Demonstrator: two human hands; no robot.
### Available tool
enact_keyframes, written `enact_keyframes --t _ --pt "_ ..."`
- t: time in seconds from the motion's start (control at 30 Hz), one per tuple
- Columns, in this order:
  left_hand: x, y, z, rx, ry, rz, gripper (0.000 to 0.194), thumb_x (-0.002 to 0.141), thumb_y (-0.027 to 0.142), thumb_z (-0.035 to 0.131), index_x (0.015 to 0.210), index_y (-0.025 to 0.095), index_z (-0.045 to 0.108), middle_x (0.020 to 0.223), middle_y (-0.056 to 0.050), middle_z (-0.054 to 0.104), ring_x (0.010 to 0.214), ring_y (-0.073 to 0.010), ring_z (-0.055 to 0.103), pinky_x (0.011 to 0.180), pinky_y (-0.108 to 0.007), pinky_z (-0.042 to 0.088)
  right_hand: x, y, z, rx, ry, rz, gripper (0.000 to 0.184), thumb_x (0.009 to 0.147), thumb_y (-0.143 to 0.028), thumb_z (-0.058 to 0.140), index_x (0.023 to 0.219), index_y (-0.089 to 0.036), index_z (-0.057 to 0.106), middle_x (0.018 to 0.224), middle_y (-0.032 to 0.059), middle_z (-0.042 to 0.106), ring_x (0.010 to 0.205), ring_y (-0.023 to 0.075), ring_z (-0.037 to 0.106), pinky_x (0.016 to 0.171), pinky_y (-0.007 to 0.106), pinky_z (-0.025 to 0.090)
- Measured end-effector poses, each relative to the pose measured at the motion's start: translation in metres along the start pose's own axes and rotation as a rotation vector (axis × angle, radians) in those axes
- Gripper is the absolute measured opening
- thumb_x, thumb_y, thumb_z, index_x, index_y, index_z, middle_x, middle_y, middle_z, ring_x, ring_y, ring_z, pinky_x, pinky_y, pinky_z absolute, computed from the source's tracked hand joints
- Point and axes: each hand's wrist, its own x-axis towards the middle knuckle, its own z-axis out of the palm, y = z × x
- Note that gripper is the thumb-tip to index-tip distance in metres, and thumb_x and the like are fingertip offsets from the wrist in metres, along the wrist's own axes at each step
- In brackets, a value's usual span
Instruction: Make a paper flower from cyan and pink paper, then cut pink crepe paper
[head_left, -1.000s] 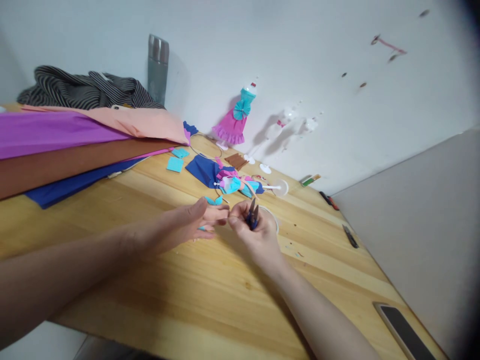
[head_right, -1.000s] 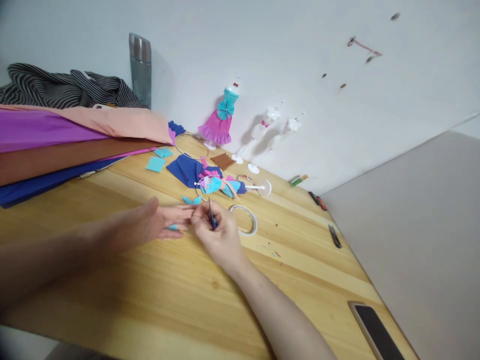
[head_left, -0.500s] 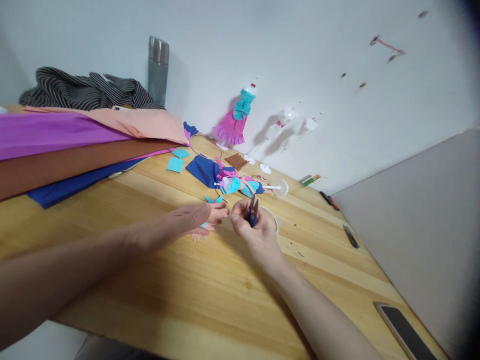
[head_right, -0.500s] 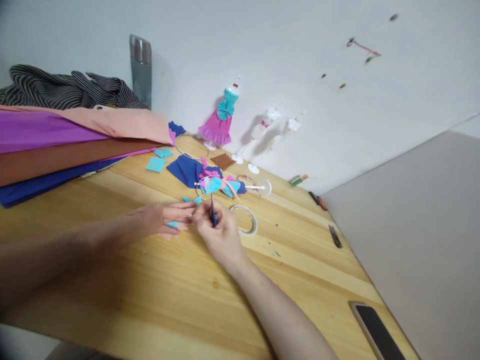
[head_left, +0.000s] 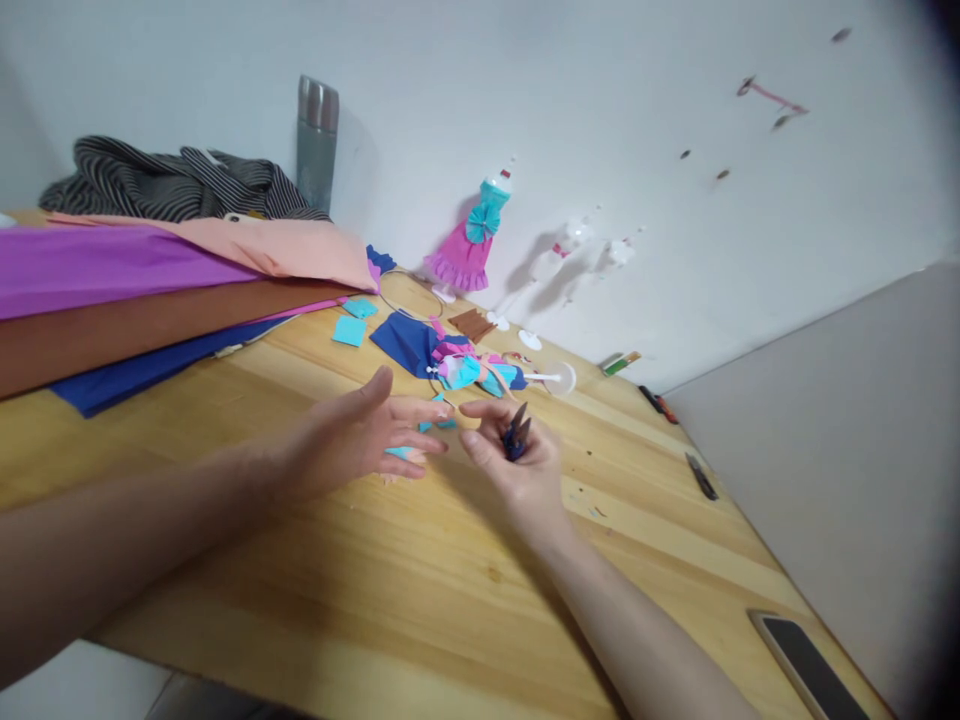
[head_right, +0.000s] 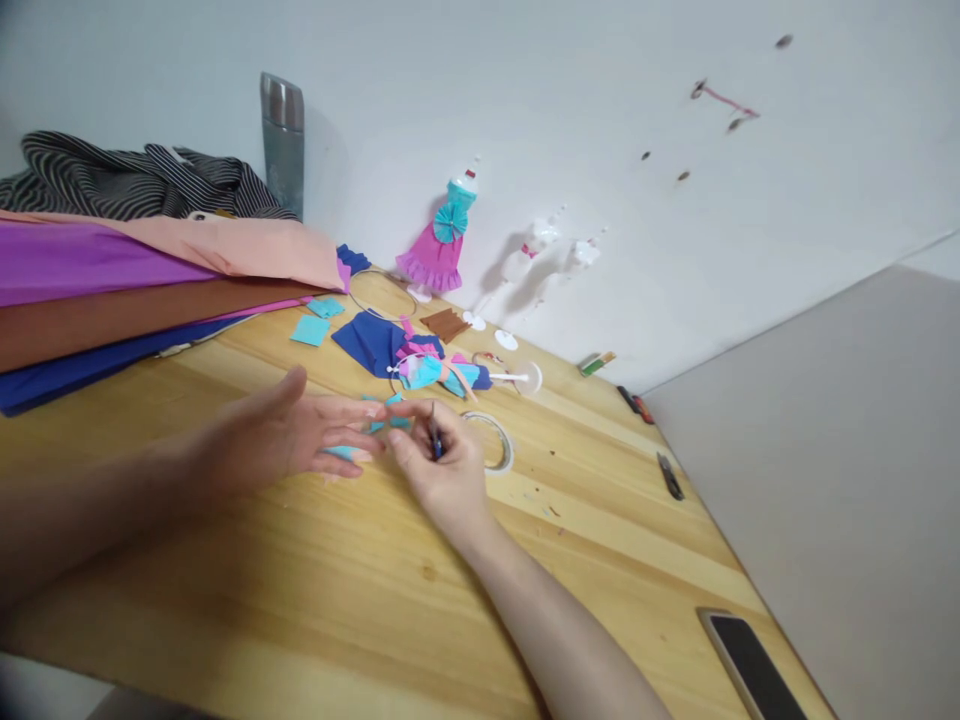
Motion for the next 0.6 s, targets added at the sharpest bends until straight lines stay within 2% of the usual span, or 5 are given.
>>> enact_keyframes --t 0.13,0.3,0.4,0.47,0.6 --pt "-0.001 -0.001 0.002 -0.028 -0.058 -0.007 0.082 0.079 0.078 0.037 0.124 0.013 0.06 0.136 -0.016 0.051 0.127 -0.0335 0.038 0.099 -0.044 0.033 -0.003 -0.006 0.006 -0.165 0.01 -0.14 0.009 0.081 -0.018 0.061 0.087 -0.02 0.068 0.053 -0.0073 0.043 0.045 0.0074 0.037 0.045 0.022 0.032" --pt "-0.003 0.005 0.012 0.053 -0.132 -0.006 0.085 0.083 0.077 0.025 0.13 0.013 0.057 0.143 -0.016 0.045 0.131 -0.0357 0.033 0.101 -0.047 0.029 -0.004 0.002 0.004 -0.345 -0.001 -0.431 0.016 0.081 -0.011 0.057 0.088 -0.021 0.067 0.062 -0.0019 0.061 0.049 0.01 0.051 0.051 0.024 0.042" --pt "-0.002 0.004 0.012 0.113 -0.162 -0.031 0.089 0.081 0.08 0.022 0.134 0.016 0.054 0.144 -0.014 0.046 0.131 -0.0345 0.034 0.102 -0.046 0.029 -0.004 0.002 0.002 -0.381 -0.034 -0.515 0.02 0.078 -0.008 0.052 0.085 -0.021 0.066 0.062 -0.0011 0.063 0.051 0.011 0.055 0.053 0.024 0.043" --pt "0.0 -0.001 0.008 0.157 -0.135 -0.052 0.09 0.076 0.084 0.027 0.135 0.021 0.054 0.147 -0.011 0.043 0.132 -0.0352 0.033 0.102 -0.046 0.031 -0.003 -0.001 0.002 -0.353 -0.046 -0.452 0.017 0.078 -0.01 0.053 0.08 -0.02 0.066 0.059 -0.0022 0.06 0.048 0.0099 0.051 0.05 0.023 0.041" --pt "0.002 -0.013 0.0 0.307 -0.012 -0.003 0.085 0.079 0.082 0.023 0.133 0.026 0.057 0.155 -0.007 0.031 0.132 -0.0375 0.035 0.099 -0.046 0.036 0.001 -0.01 0.002 -0.183 -0.074 -0.104 0.01 0.079 -0.021 0.057 0.07 -0.018 0.062 0.05 -0.0055 0.046 0.044 0.008 0.038 0.043 0.022 0.031"
